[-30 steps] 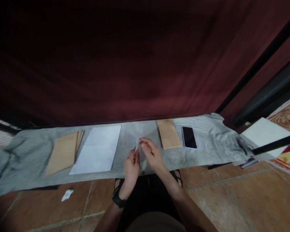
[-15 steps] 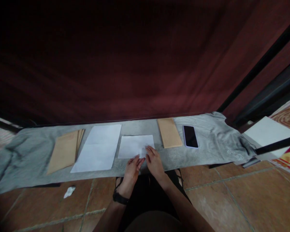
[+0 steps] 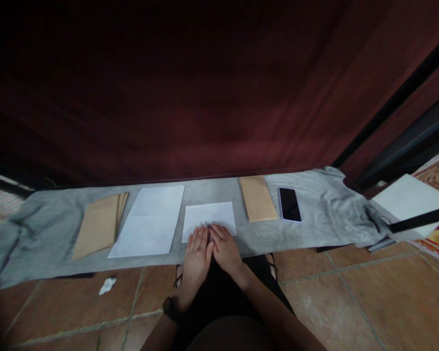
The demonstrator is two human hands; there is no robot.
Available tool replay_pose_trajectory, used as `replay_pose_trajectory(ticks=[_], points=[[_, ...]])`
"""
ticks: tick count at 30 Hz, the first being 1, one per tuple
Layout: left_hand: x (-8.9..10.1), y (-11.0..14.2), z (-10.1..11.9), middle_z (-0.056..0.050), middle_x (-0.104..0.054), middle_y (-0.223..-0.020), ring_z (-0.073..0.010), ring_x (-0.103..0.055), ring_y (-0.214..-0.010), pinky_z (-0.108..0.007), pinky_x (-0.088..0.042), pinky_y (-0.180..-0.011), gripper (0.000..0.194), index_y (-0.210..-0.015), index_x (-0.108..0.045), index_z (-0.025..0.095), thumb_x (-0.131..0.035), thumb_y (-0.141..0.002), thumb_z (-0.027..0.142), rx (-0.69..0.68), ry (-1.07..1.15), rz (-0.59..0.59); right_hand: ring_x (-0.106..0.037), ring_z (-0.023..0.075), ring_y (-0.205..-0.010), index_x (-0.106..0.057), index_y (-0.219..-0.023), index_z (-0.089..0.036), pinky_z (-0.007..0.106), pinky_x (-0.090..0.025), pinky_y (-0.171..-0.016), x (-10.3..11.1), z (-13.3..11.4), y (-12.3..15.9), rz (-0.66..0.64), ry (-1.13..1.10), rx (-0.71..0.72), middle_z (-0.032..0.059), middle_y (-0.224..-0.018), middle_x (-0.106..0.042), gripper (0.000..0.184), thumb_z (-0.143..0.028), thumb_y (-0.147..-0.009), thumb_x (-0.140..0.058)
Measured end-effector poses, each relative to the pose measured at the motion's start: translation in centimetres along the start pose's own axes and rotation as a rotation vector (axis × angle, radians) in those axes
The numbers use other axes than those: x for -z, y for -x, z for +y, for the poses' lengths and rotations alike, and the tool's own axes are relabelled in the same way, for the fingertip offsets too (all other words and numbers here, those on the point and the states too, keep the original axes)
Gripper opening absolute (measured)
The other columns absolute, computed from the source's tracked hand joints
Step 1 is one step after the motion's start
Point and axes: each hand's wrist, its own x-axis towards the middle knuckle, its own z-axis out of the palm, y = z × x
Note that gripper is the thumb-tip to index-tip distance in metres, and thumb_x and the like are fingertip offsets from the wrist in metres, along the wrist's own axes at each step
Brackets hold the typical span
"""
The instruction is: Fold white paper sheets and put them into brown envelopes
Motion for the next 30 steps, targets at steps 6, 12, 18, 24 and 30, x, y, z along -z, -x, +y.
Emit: replay_pose_trajectory(ticks=[6,12,18,24,30], points=[[-1.3,0.0,-1.6,-0.015,-0.042,-0.157,-0.026,-0.033,-0.149,-0.051,-0.032,-0.121,0.055,-0.153,-0.036,0.011,-0.033,-0.103,0.034,-0.151,-0.296,-0.105,-0.045,0.0246,-0.141,-0.052,-0.146,-0.018,0.048,-0.035,-0.119,0.2,-0.2,0.4,-0.044,0.132,0.001,0.0106,-0.15,-0.052,0.045,-0.023,-0.102,-0.044],[-1.3,0.7,-1.4,-0.02,-0.039,-0.158,-0.0293,-0.031,-0.15,-0.052,-0.033,-0.12,0.064,-0.155,-0.03,0.008,-0.038,-0.102,0.044,-0.111,-0.332,-0.064,-0.04,0.0263,-0.145,-0.045,-0.151,-0.02,0.05,-0.03,-0.121,0.1,0.3,1.5,-0.004,0.23,-0.049,0.0101,-0.155,-0.045,0.049,-0.028,-0.103,-0.046],[-1.1,1.1,-1.5,-0.025,-0.039,-0.156,-0.0333,-0.031,-0.149,-0.052,-0.035,-0.118,0.069,-0.154,-0.029,0.003,-0.04,-0.101,0.047,-0.043,-0.35,-0.008,-0.038,0.0291,-0.145,-0.038,-0.154,-0.014,0.052,-0.029,-0.12,0.3,1.0,2.2,0.039,0.275,-0.11,0.014,-0.156,-0.042,0.054,-0.032,-0.103,-0.044],[-1.0,1.7,-1.9,-0.028,-0.036,-0.156,-0.0364,-0.032,-0.148,-0.056,-0.037,-0.116,0.074,-0.157,-0.022,0.005,-0.04,-0.101,0.05,0.01,-0.359,0.061,-0.039,0.032,-0.145,-0.037,-0.155,-0.012,0.053,-0.031,-0.118,0.6,1.4,2.7,0.083,0.284,-0.153,0.0163,-0.157,-0.039,0.056,-0.036,-0.104,-0.042],[-0.9,1.9,-2.2,-0.03,-0.04,-0.154,-0.0385,-0.033,-0.147,-0.059,-0.037,-0.115,0.071,-0.157,-0.021,0.004,-0.039,-0.102,0.045,0.064,-0.358,0.162,-0.04,0.0332,-0.144,-0.033,-0.156,-0.012,0.055,-0.031,-0.118,0.8,1.9,3.1,0.122,0.308,-0.191,0.0178,-0.156,-0.042,0.058,-0.037,-0.104,-0.041]])
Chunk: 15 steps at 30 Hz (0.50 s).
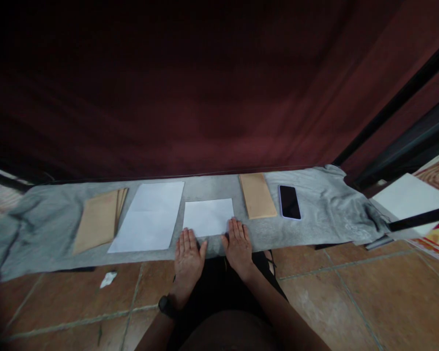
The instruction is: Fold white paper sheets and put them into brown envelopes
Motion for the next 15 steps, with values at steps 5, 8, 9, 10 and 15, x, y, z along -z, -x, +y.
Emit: replay_pose_trajectory(ticks=[5,8,9,10,15], points=[[0.3,-0.8,0.0,-0.028,-0.041,-0.153,-0.0363,-0.032,-0.148,-0.058,-0.033,-0.118,0.061,-0.154,-0.03,0.001,-0.034,-0.103,0.035,-0.022,0.007,-0.035,-0.037,0.0337,-0.145,-0.036,-0.155,-0.008,0.054,-0.03,-0.118,0.3,0.3,0.3,-0.014,0.006,-0.02,0.0186,-0.155,-0.043,0.056,-0.036,-0.105,-0.038],[0.3,-1.7,0.3,-0.023,-0.04,-0.156,-0.0318,-0.03,-0.15,-0.055,-0.032,-0.12,0.057,-0.153,-0.033,0.003,-0.031,-0.102,0.028,-0.105,0.027,-0.122,-0.036,0.0318,-0.147,-0.035,-0.155,-0.011,0.055,-0.029,-0.119,0.7,0.1,-0.2,-0.024,-0.023,-0.008,0.0164,-0.156,-0.042,0.055,-0.034,-0.106,-0.036],[0.2,-2.1,0.5,-0.021,-0.04,-0.156,-0.0301,-0.03,-0.15,-0.053,-0.032,-0.121,0.056,-0.153,-0.033,0.004,-0.031,-0.102,0.027,-0.133,0.036,-0.152,-0.035,0.0304,-0.147,-0.035,-0.156,-0.013,0.054,-0.029,-0.12,0.8,-0.1,-0.5,-0.033,-0.042,0.014,0.0149,-0.157,-0.041,0.054,-0.033,-0.106,-0.035],[0.0,-2.5,0.7,-0.019,-0.041,-0.157,-0.0285,-0.03,-0.15,-0.051,-0.032,-0.121,0.056,-0.153,-0.034,0.006,-0.031,-0.102,0.027,-0.16,0.044,-0.181,-0.035,0.0289,-0.147,-0.036,-0.155,-0.014,0.053,-0.028,-0.12,0.9,-0.4,-0.9,-0.046,-0.065,0.043,0.0134,-0.157,-0.041,0.053,-0.033,-0.106,-0.034],[-1.0,-4.3,1.0,-0.013,-0.043,-0.157,-0.0231,-0.03,-0.15,-0.046,-0.029,-0.123,0.053,-0.152,-0.039,0.011,-0.028,-0.101,0.023,-0.281,0.062,-0.292,-0.036,0.0238,-0.147,-0.046,-0.149,-0.014,0.048,-0.029,-0.122,0.5,-1.9,-3.4,-0.137,-0.14,0.163,0.0106,-0.155,-0.045,0.048,-0.03,-0.106,-0.032]])
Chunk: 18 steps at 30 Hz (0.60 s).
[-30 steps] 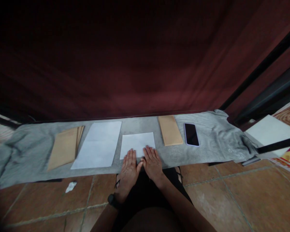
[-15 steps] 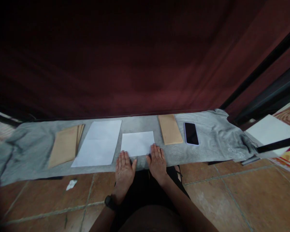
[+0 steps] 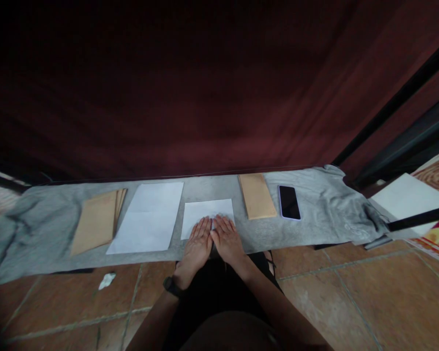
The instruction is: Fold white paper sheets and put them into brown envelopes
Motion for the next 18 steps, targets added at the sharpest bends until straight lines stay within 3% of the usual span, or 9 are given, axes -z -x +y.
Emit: replay_pose_trajectory(ticks=[8,18], points=[[-0.1,-0.8,-0.4,-0.014,-0.038,-0.16,-0.0228,-0.027,-0.152,-0.045,-0.024,-0.125,0.055,-0.152,-0.037,0.007,-0.026,-0.101,0.024,0.041,-0.085,-0.08,-0.039,0.0237,-0.146,-0.052,-0.145,-0.013,0.046,-0.029,-0.121,-1.3,0.3,-1.2,-0.055,0.103,0.023,0.0117,-0.154,-0.047,0.045,-0.029,-0.107,-0.033],[-0.6,-0.5,-1.3,-0.017,-0.037,-0.159,-0.0255,-0.026,-0.152,-0.046,-0.025,-0.124,0.057,-0.152,-0.037,0.005,-0.032,-0.1,0.028,0.213,-0.099,0.044,-0.04,0.0279,-0.144,-0.045,-0.15,-0.011,0.048,-0.031,-0.118,-1.9,2.0,-0.4,0.073,0.2,-0.106,0.0138,-0.154,-0.046,0.05,-0.035,-0.106,-0.035]])
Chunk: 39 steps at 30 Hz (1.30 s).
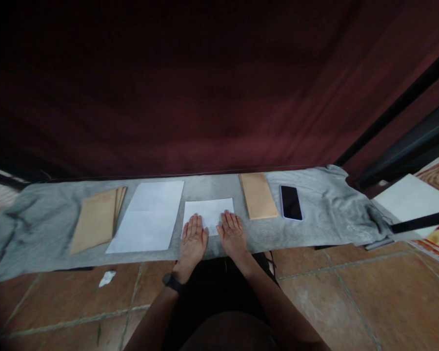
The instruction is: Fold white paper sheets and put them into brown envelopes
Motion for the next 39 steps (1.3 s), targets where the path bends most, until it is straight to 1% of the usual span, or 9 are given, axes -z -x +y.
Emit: replay_pose_trajectory(ticks=[7,11,13,16,20,23,26,32,39], points=[[-0.6,0.6,-0.6,-0.022,-0.035,-0.159,-0.0312,-0.029,-0.15,-0.051,-0.03,-0.121,0.06,-0.153,-0.034,0.002,-0.036,-0.099,0.028,0.13,0.046,0.127,-0.041,0.0306,-0.143,-0.042,-0.151,-0.006,0.048,-0.033,-0.117,0.0,0.8,0.5,0.029,0.028,-0.071,0.0174,-0.154,-0.045,0.054,-0.035,-0.106,-0.035],[-0.7,0.6,-0.8,-0.027,-0.04,-0.154,-0.035,-0.032,-0.148,-0.054,-0.031,-0.12,0.061,-0.15,-0.037,-0.003,-0.035,-0.099,0.029,0.192,0.028,0.168,-0.039,0.033,-0.144,-0.044,-0.149,-0.003,0.049,-0.032,-0.117,0.2,0.8,0.6,0.022,0.048,-0.122,0.0196,-0.153,-0.045,0.055,-0.036,-0.105,-0.037],[-0.5,0.5,-0.8,-0.028,-0.041,-0.154,-0.0348,-0.031,-0.149,-0.054,-0.03,-0.12,0.06,-0.15,-0.037,-0.004,-0.033,-0.099,0.028,0.192,0.018,0.175,-0.038,0.0336,-0.145,-0.044,-0.148,-0.002,0.051,-0.032,-0.117,0.4,0.6,0.5,0.016,0.043,-0.135,0.0207,-0.154,-0.044,0.055,-0.037,-0.106,-0.036],[0.0,0.1,-0.4,-0.023,-0.039,-0.156,-0.0308,-0.028,-0.151,-0.052,-0.026,-0.123,0.059,-0.152,-0.035,0.0,-0.031,-0.099,0.026,0.1,0.023,0.133,-0.036,0.0323,-0.146,-0.043,-0.15,-0.005,0.051,-0.031,-0.118,0.8,0.2,-0.2,-0.015,0.003,-0.107,0.0182,-0.156,-0.041,0.055,-0.037,-0.106,-0.032],[0.3,-1.0,0.4,-0.018,-0.039,-0.159,-0.0256,-0.025,-0.152,-0.047,-0.025,-0.125,0.057,-0.152,-0.036,0.004,-0.03,-0.101,0.028,-0.048,0.045,-0.001,-0.033,0.0273,-0.148,-0.046,-0.149,-0.01,0.047,-0.029,-0.121,1.2,-0.7,-1.7,-0.096,-0.078,0.011,0.0126,-0.158,-0.041,0.054,-0.038,-0.107,-0.026],[0.2,-1.8,0.6,-0.017,-0.038,-0.159,-0.0255,-0.025,-0.152,-0.047,-0.025,-0.125,0.056,-0.151,-0.037,0.004,-0.028,-0.101,0.026,-0.102,0.04,-0.094,-0.034,0.0236,-0.148,-0.05,-0.146,-0.011,0.044,-0.029,-0.122,1.0,-1.3,-2.8,-0.138,-0.128,0.098,0.0112,-0.156,-0.044,0.053,-0.035,-0.108,-0.023],[0.1,-2.3,0.5,-0.015,-0.037,-0.16,-0.0249,-0.025,-0.152,-0.047,-0.024,-0.125,0.056,-0.153,-0.036,0.006,-0.027,-0.1,0.023,-0.125,0.035,-0.141,-0.036,0.0231,-0.147,-0.052,-0.145,-0.013,0.045,-0.029,-0.122,0.5,-1.6,-3.2,-0.151,-0.132,0.121,0.0104,-0.155,-0.046,0.05,-0.033,-0.108,-0.025],[0.1,-2.6,0.0,-0.016,-0.034,-0.161,-0.0248,-0.024,-0.152,-0.046,-0.022,-0.125,0.056,-0.152,-0.037,0.005,-0.029,-0.1,0.026,-0.067,0.004,-0.133,-0.034,0.0255,-0.148,-0.049,-0.148,-0.017,0.046,-0.026,-0.122,-0.2,-1.4,-2.9,-0.161,-0.055,0.064,0.0084,-0.158,-0.041,0.047,-0.035,-0.107,-0.034],[-0.6,-2.6,-0.4,-0.019,-0.037,-0.159,-0.026,-0.027,-0.151,-0.047,-0.025,-0.123,0.057,-0.152,-0.037,0.004,-0.032,-0.099,0.027,0.029,0.027,-0.021,-0.033,0.026,-0.148,-0.041,-0.153,-0.012,0.045,-0.027,-0.121,-0.5,-0.3,-2.6,-0.115,-0.014,-0.018,0.0109,-0.159,-0.039,0.054,-0.039,-0.107,-0.032]])
